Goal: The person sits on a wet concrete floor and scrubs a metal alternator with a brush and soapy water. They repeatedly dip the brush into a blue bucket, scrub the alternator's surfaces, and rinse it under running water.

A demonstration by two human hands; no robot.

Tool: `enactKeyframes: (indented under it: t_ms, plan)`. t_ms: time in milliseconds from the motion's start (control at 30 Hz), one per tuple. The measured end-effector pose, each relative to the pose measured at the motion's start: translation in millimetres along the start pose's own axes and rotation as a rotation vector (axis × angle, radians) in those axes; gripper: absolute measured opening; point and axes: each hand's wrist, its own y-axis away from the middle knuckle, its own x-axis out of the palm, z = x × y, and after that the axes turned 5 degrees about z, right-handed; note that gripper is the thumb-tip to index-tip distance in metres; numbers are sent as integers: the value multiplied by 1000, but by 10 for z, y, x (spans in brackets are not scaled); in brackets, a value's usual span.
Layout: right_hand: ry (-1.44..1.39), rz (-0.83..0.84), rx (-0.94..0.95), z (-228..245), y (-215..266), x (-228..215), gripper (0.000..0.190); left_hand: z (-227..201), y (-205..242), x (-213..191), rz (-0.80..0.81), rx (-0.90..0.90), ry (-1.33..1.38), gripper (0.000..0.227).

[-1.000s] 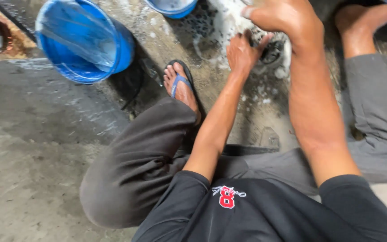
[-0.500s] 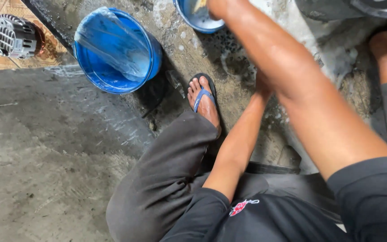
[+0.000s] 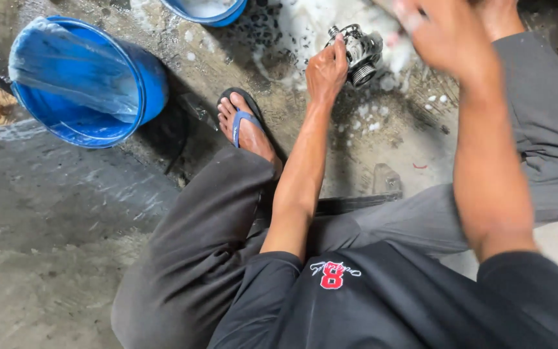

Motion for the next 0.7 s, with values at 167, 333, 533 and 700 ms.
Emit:
enactKeyframes:
  t_ms: [167,333,533,700]
  plan:
    - [-336,-141,495,335,941,798,35,11,4,41,-9,-41,-16,60]
    - [-76,-81,448,-1,518,1266,48,-165,-37,-35,-45,-5,-48,61]
    - [-290,-400,137,17,795,1577,42,-27,-247,-54,-9,-16,-223,62]
    - [-452,-277,386,-30,491,1320,44,-74,-124,-53,41,228,-236,58]
